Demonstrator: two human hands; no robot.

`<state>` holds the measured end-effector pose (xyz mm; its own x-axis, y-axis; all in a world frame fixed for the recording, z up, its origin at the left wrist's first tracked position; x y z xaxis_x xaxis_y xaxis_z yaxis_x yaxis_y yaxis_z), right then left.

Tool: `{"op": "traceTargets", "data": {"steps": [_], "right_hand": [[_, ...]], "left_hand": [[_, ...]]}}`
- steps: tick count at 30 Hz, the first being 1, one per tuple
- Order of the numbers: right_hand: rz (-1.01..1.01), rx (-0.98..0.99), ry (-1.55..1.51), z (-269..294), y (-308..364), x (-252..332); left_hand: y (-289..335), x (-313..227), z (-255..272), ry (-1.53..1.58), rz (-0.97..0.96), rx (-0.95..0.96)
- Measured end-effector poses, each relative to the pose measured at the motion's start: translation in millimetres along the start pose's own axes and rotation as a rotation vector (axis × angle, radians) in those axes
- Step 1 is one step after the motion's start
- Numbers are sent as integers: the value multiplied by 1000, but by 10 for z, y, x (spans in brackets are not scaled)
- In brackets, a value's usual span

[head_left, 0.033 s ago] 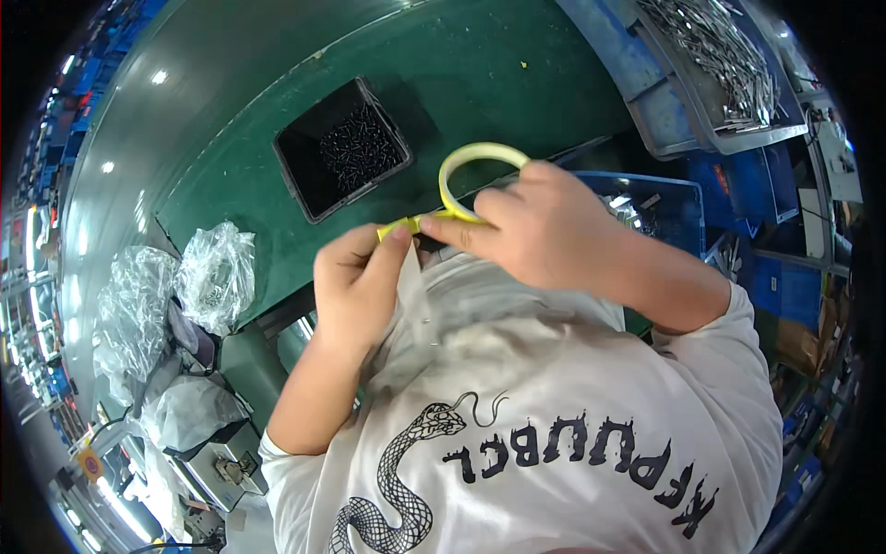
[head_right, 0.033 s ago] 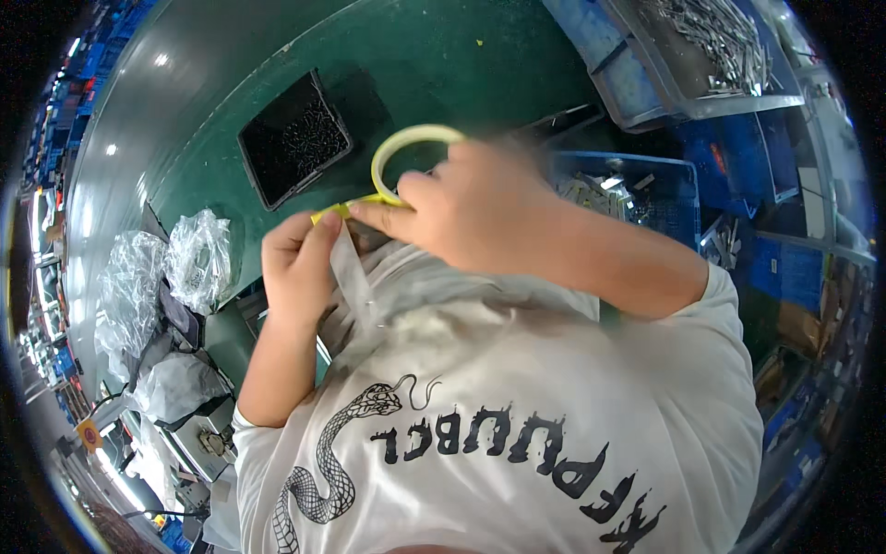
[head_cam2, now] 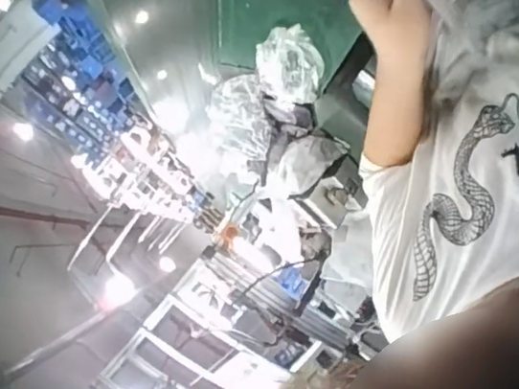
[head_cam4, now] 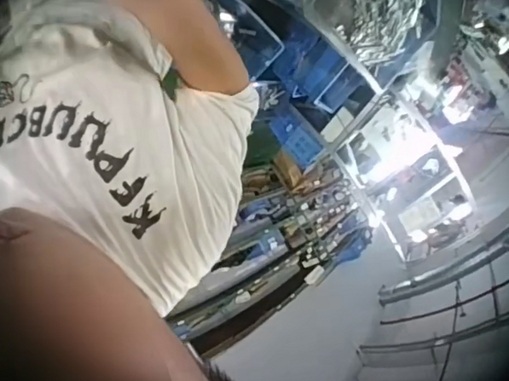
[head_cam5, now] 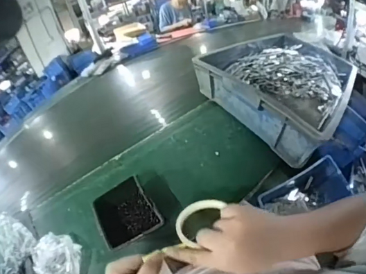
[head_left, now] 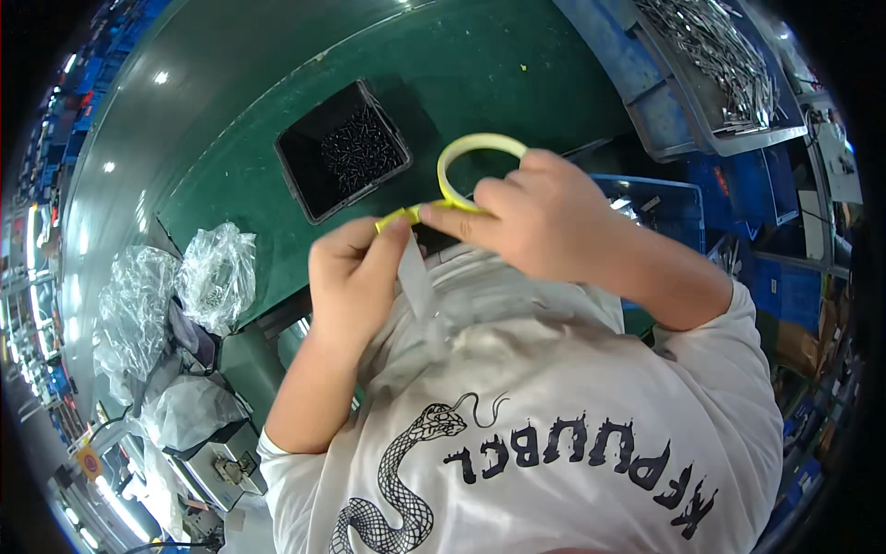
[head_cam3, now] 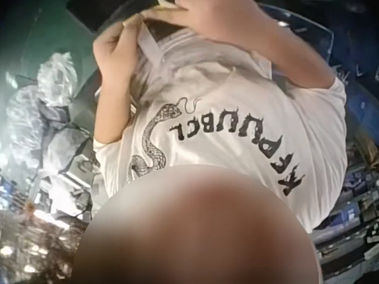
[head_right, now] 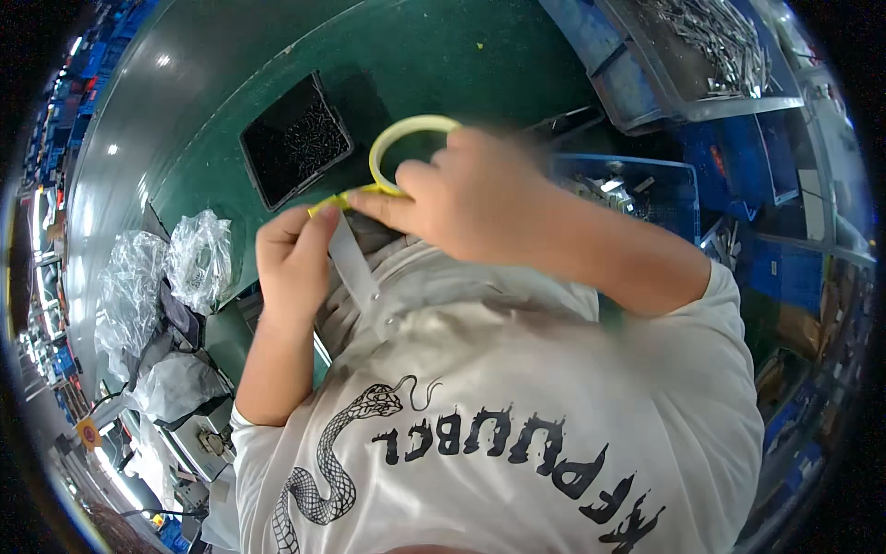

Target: Applying yellow insulation tape to the ends of small silver electronic components.

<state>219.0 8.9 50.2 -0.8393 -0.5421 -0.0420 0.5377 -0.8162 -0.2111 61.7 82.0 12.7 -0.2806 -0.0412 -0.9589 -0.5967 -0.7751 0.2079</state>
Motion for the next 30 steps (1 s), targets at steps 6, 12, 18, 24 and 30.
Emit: {"op": "traceTargets", "data": {"steps": [6,12,18,24,30], "right_hand": [[-30,-119,117,78,-323,-432],[-73,-115,105,-155,-529,-678],[-83,-37,15,-369,-633,-759],[-139,5,-5,-561,-604,-863],[-229,136,-9,-635,-329,-713]], "left_hand": [[-473,-410,183,-284,19,-163],[-789,-418,217,-287,131,-132],[-906,-284,267,-203,165,-129],[-893,-237,323,-169,208,-168],[-584,-256,285,172,-67,-72]]}}
Point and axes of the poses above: each hand's wrist, its own y-axis away from the middle knuckle, its own z-axis out of the back of the hand, x = y × z, the point moved 7 cm from there along -y, towards the middle knuckle, and after that the axes turned 11 degrees about x, right-handed, at the moved point
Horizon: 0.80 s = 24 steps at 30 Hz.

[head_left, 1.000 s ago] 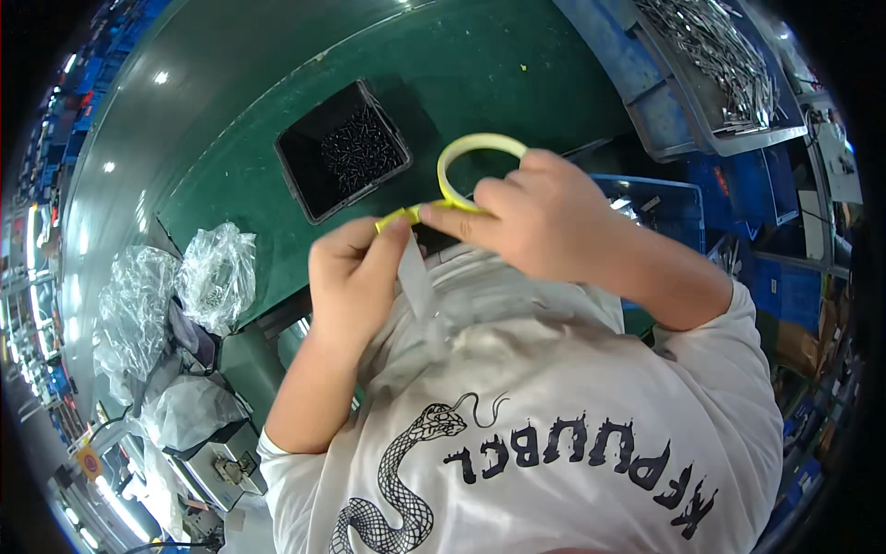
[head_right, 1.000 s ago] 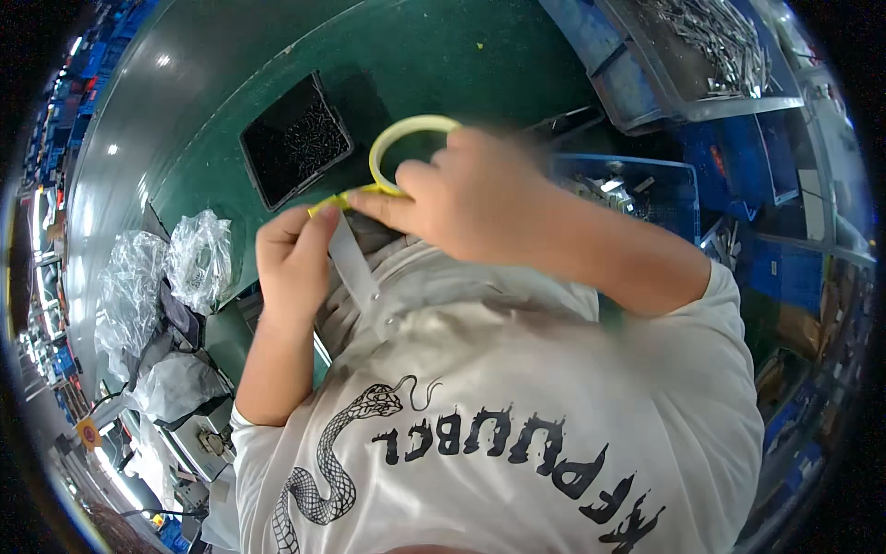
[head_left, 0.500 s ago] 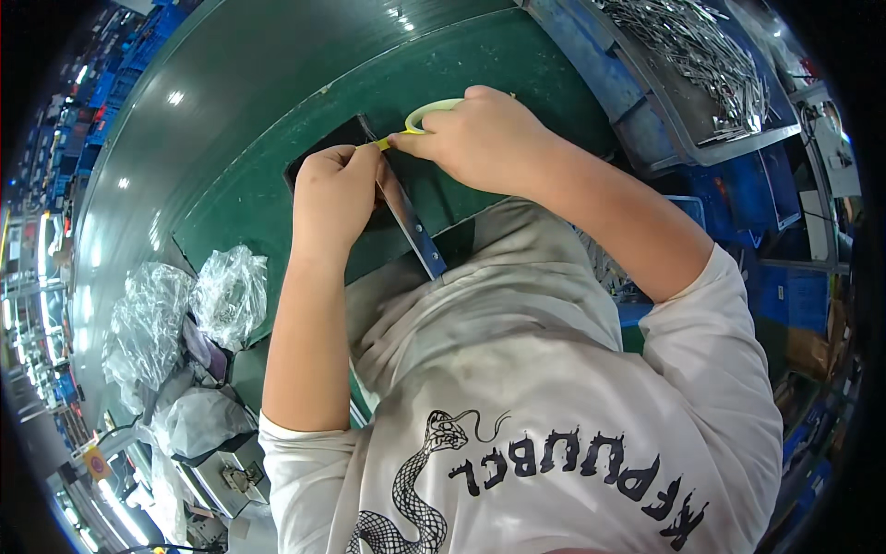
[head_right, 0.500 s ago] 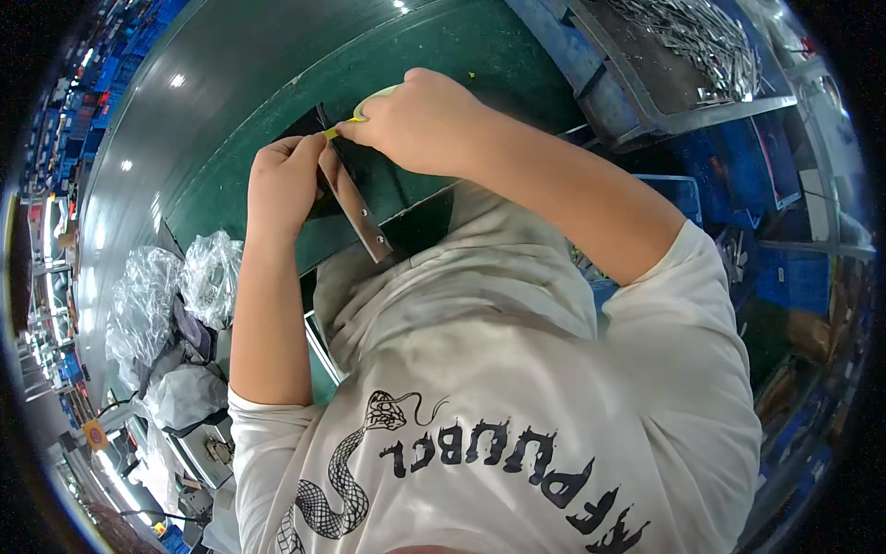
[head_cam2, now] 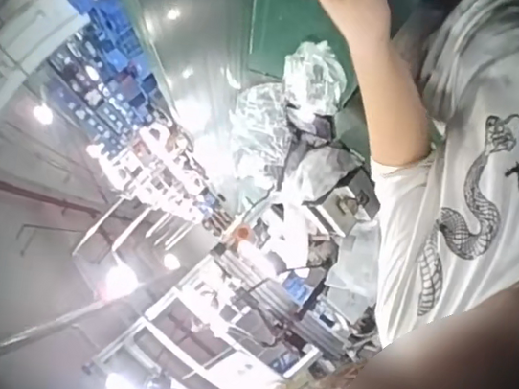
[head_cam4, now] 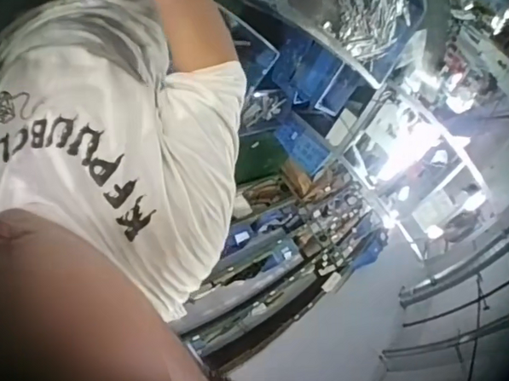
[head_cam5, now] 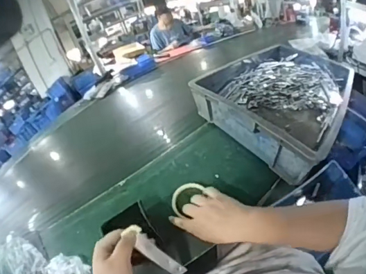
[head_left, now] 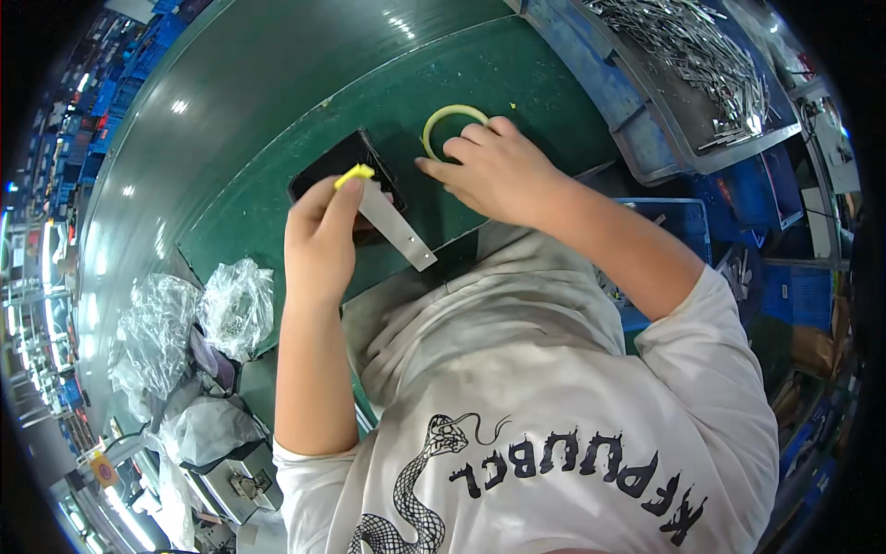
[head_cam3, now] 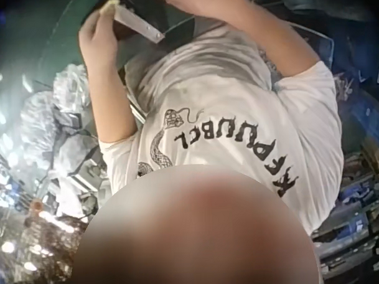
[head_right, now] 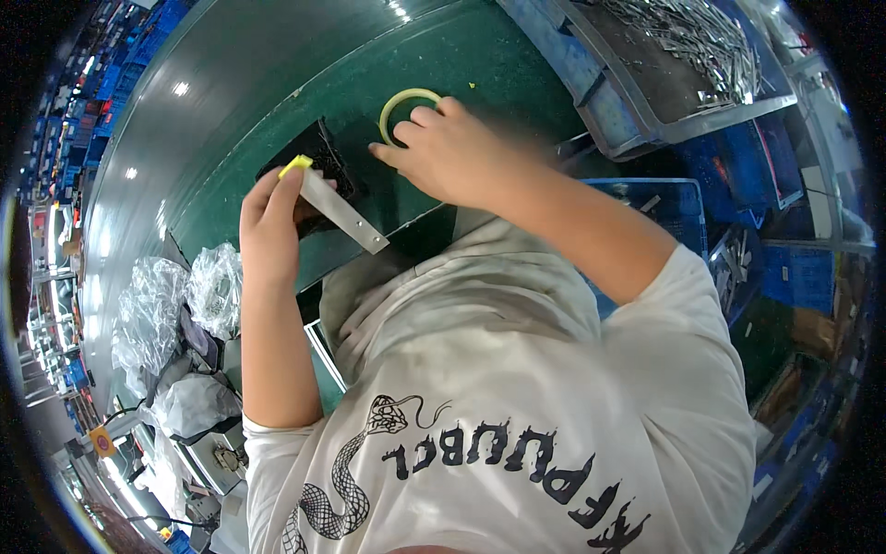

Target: Applying yellow insulation tape to the ends of small silver electronic components.

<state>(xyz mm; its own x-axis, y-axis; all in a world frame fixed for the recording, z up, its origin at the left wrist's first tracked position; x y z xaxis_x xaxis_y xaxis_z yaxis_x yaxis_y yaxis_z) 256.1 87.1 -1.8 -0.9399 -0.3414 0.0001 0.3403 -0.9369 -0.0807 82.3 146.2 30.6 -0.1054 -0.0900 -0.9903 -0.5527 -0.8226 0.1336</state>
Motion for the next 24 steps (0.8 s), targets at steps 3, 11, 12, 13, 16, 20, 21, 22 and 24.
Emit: {"op": "traceTargets", "data": {"steps": [3,11,12,13,16,20,21,22,24], "right_hand": [[8,-169,-112,179,274,90],[195,61,-853,229,679,593],[207,67,-986,176,733,639],[237,98,-1112,84,745,692],[231,213,-1352,62,853,744],[223,142,-1260,-86,1122,607],[226,48,-1170,-71,1191,535],[214,96,-1096,-140,1277,449],[80,72,-974,-229,1586,118]], "left_hand": [[196,32,-45,191,-76,39],[388,-3,-483,444,-126,245],[400,-18,-600,428,-163,317],[410,-43,-715,376,-195,352],[484,-26,-950,180,-330,455],[490,-230,-1365,-117,-419,594],[488,-237,-1462,-223,-529,658],[505,-259,-1542,-330,-638,715],[513,-251,-1598,-385,-598,788]]}}
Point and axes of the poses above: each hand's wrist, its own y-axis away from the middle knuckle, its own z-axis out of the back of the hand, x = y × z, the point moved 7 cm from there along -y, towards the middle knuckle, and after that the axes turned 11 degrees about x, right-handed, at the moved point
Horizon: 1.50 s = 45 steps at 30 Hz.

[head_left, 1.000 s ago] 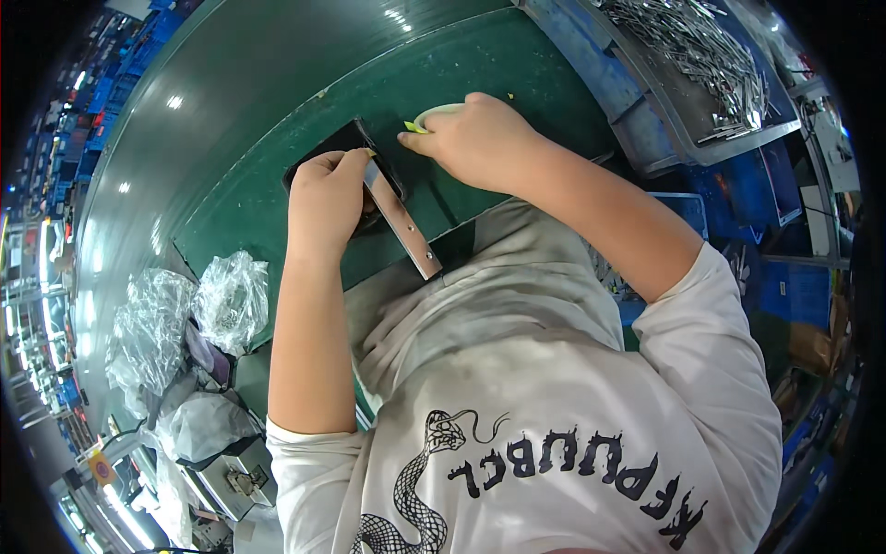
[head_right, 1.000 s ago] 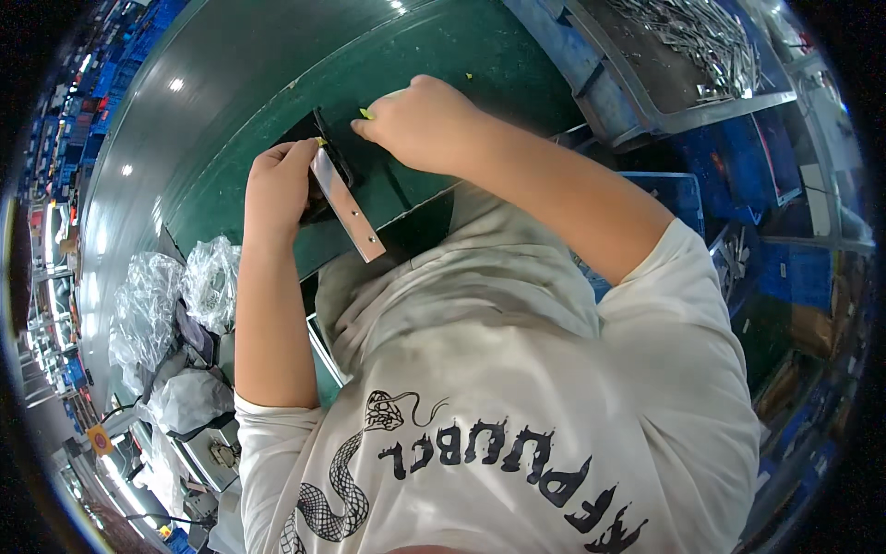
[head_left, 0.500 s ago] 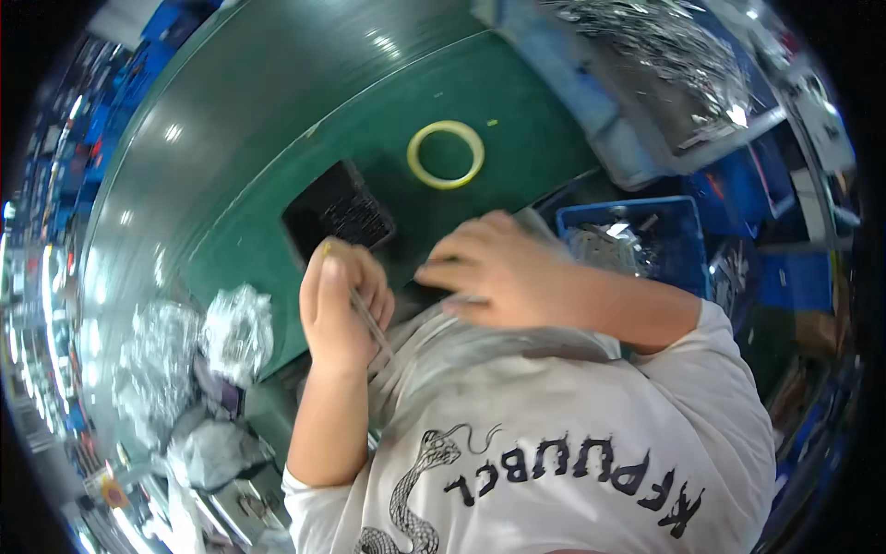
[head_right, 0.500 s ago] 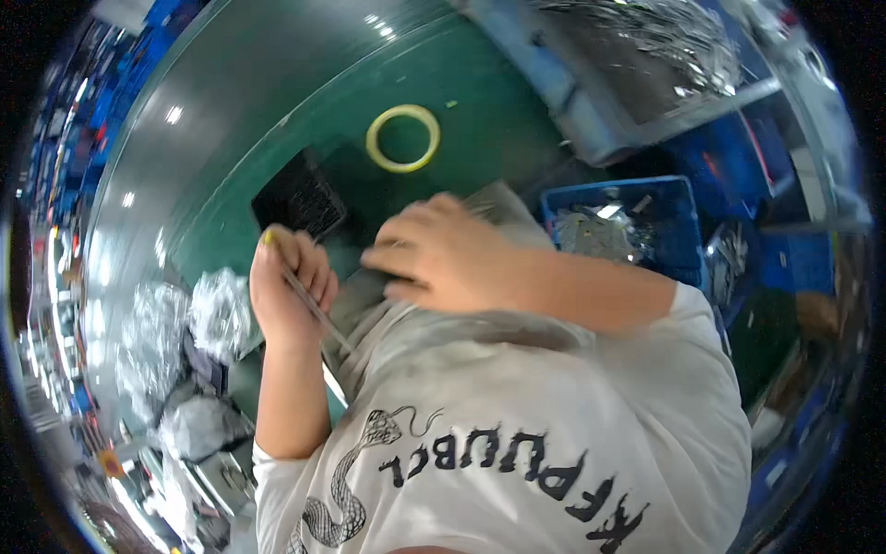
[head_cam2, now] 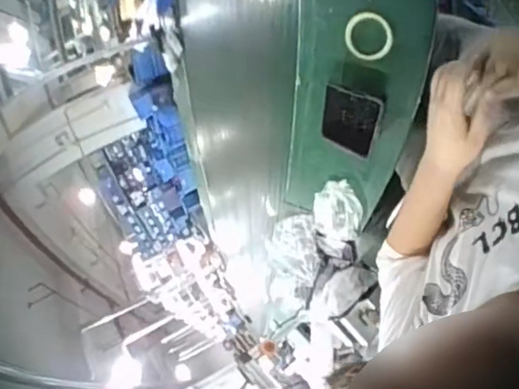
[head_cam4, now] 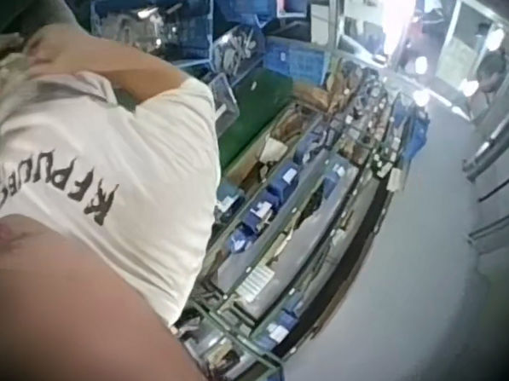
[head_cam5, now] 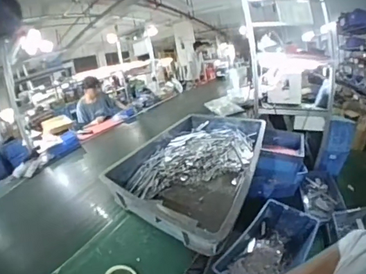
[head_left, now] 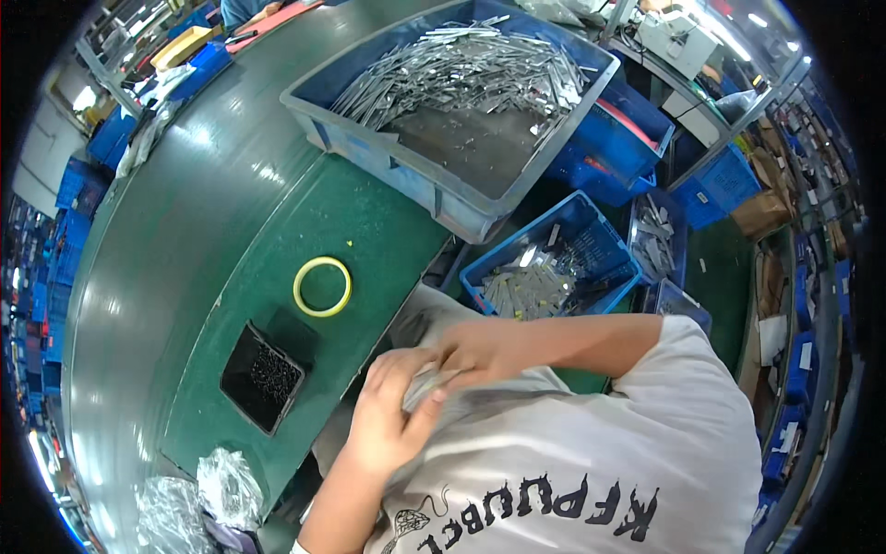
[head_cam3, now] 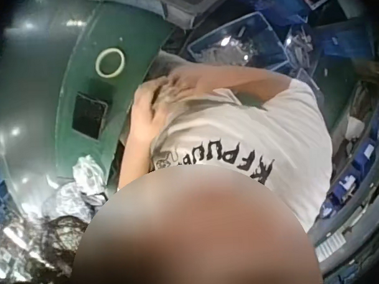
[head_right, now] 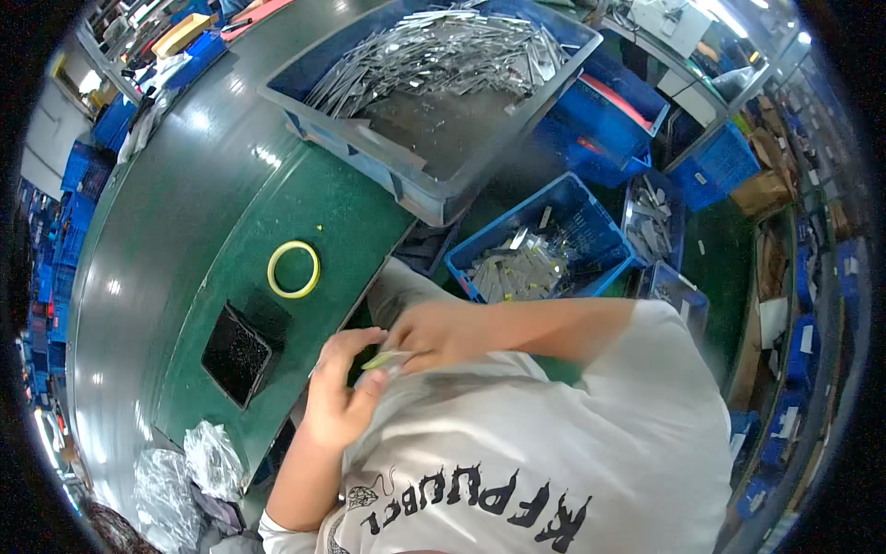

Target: Applying yellow insulation tape to the ends of small silver electronic components.

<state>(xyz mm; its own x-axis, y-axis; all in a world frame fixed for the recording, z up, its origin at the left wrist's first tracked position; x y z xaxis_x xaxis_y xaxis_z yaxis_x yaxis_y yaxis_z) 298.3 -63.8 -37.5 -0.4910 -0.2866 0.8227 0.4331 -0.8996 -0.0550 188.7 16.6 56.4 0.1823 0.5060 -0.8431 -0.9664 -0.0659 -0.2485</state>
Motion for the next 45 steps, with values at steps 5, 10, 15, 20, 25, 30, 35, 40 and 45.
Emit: {"op": "traceTargets", "data": {"steps": [5,10,15,20,25,30,35,40,45], "right_hand": [[-481,-115,631,451,1493,-806],[-452,-508,997,1125,2121,-442],[-243,-909,1192,2264,1103,702],[-764,-418,1147,3342,134,-338],[-1054,-92,1214,3476,-136,-1095],[-1024,-186,1261,3295,-310,-995],[-926,-136,1287,3216,-291,-697],[-760,-190,1199,3211,-213,-514],[-175,-674,898,3103,-152,622]], "left_hand": [[576,323,17,-60,263,-9],[1316,645,178,67,456,-195],[1370,683,176,-16,523,-238],[1205,479,136,-336,430,-88],[1372,440,179,-470,455,-74],[1415,485,179,-498,422,-47],[1396,421,201,-527,343,-83],[1397,447,215,-541,336,-92],[1371,446,221,-420,335,-78]]}}
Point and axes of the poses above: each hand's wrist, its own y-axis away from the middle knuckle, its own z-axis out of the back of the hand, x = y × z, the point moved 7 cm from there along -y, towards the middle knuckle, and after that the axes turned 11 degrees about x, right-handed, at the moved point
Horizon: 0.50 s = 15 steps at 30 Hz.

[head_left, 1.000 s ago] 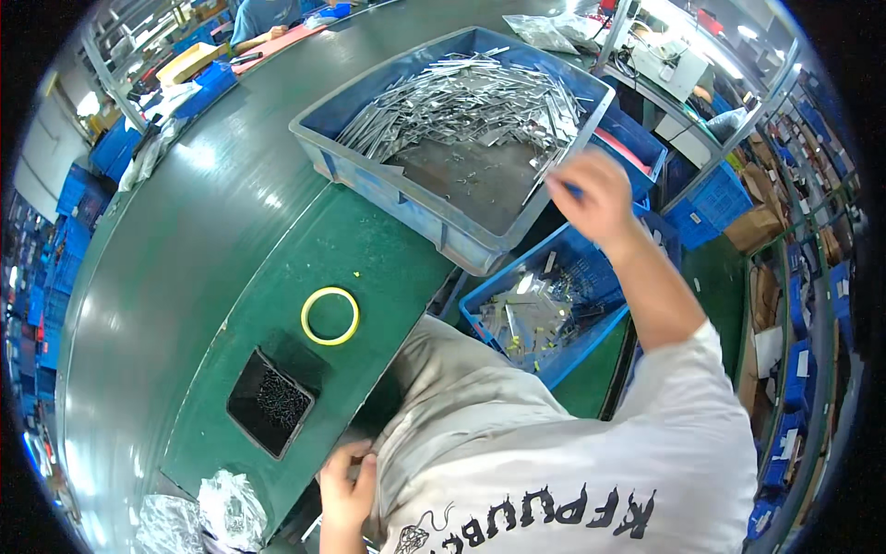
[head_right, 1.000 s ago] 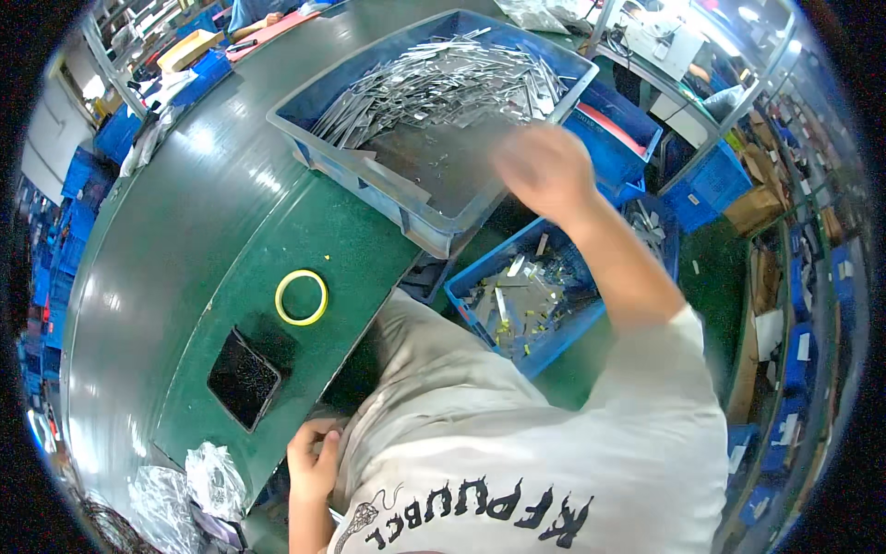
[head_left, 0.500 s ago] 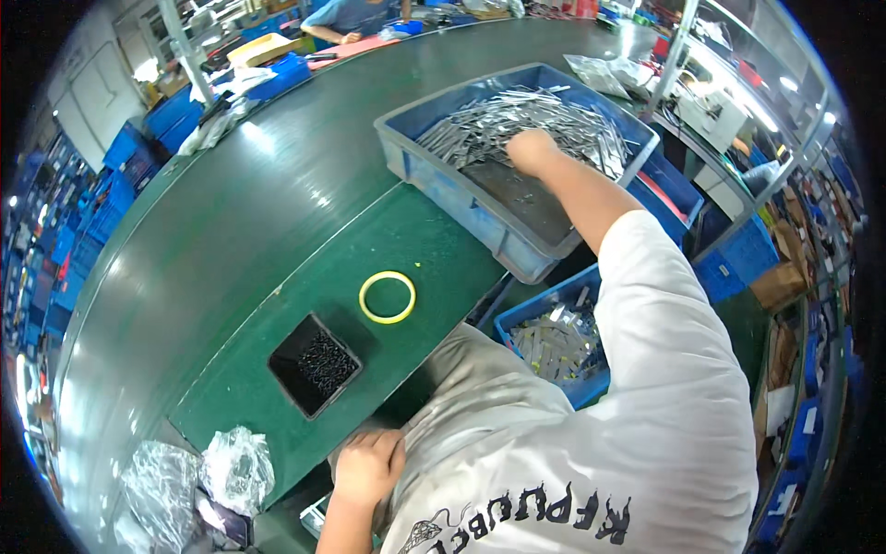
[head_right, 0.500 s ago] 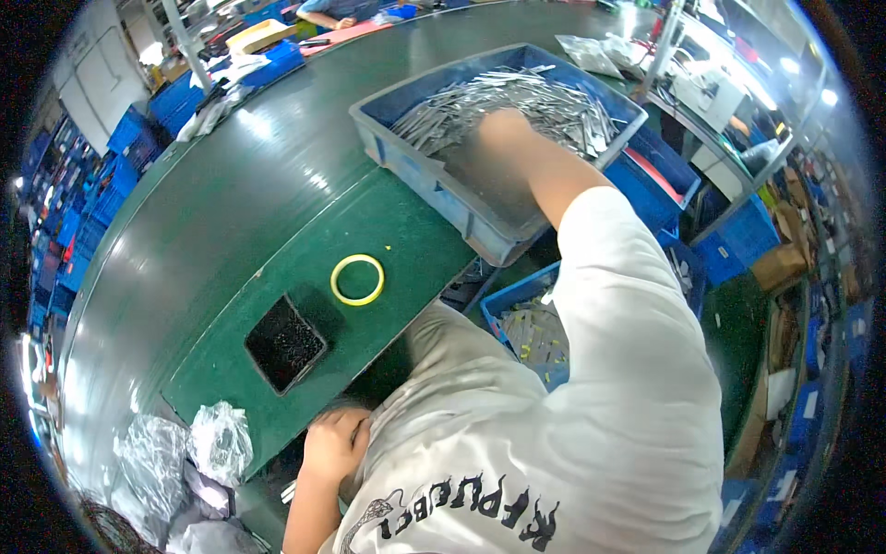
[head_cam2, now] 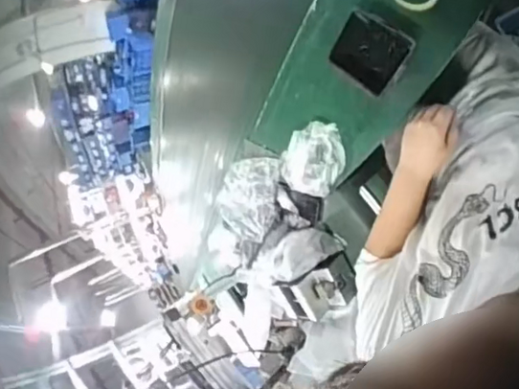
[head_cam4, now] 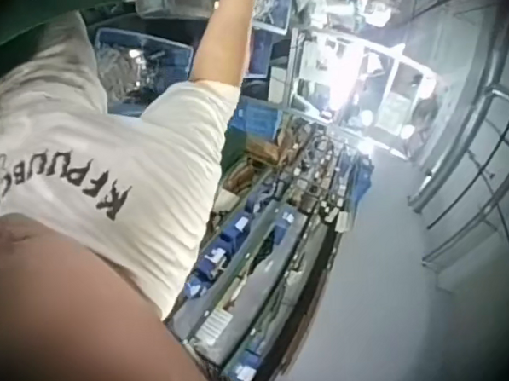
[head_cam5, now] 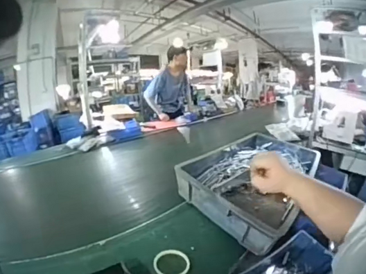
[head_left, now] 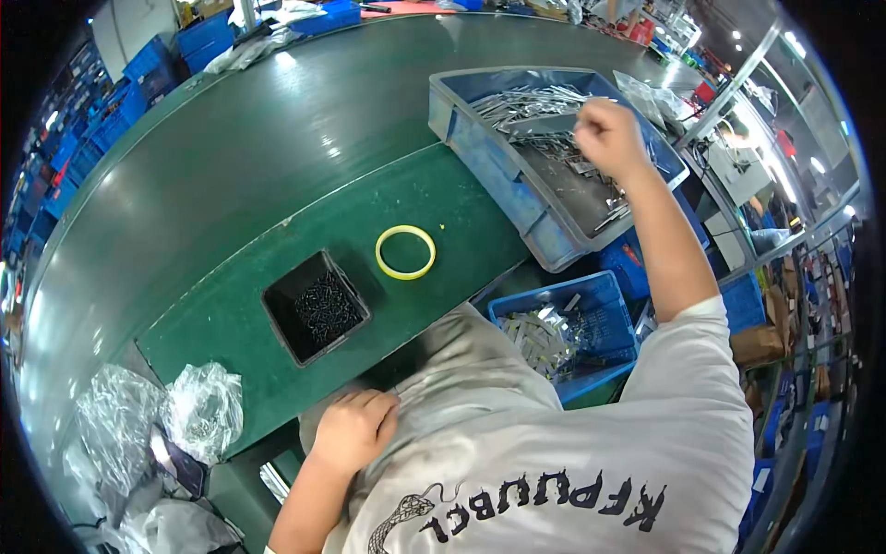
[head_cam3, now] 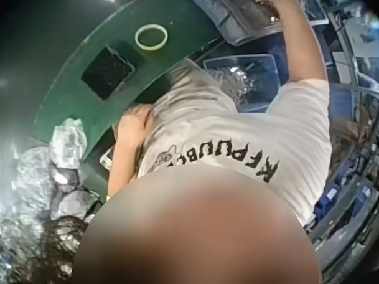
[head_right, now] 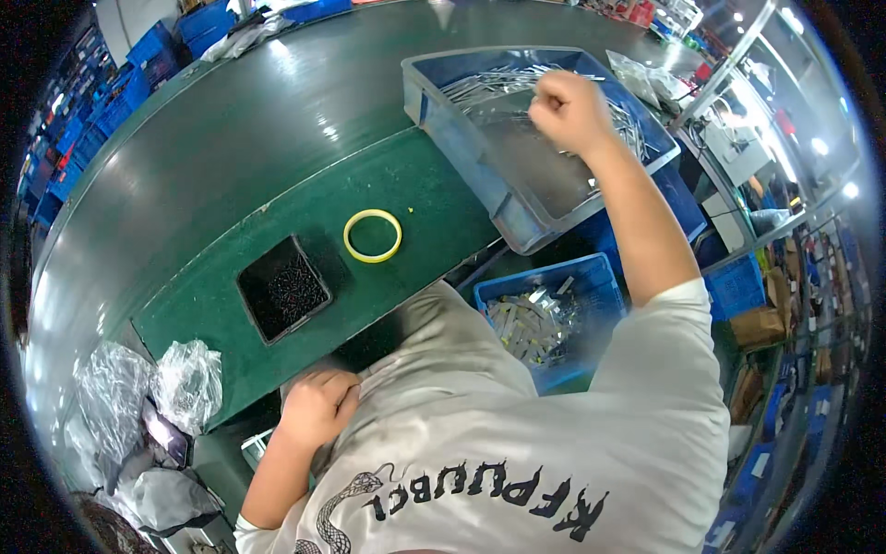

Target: Applying yellow insulation tape to the ends of small silver electronic components.

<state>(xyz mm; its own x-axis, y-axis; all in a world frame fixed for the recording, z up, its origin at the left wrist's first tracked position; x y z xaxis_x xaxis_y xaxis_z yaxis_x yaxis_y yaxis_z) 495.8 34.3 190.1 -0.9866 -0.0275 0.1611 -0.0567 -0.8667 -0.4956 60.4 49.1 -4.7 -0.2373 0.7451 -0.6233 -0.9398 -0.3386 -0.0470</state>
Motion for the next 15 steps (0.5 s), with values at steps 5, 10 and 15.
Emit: {"op": "traceTargets", "data": {"steps": [5,10,15], "right_hand": [[176,-92,-291,249,121,834],[514,295,-674,-583,474,1902],[580,540,-810,-1521,849,2723]], "left_hand": [[67,78,-7,141,94,-6],[139,26,190,343,3,-262],[99,-44,122,545,-47,-145]]}}
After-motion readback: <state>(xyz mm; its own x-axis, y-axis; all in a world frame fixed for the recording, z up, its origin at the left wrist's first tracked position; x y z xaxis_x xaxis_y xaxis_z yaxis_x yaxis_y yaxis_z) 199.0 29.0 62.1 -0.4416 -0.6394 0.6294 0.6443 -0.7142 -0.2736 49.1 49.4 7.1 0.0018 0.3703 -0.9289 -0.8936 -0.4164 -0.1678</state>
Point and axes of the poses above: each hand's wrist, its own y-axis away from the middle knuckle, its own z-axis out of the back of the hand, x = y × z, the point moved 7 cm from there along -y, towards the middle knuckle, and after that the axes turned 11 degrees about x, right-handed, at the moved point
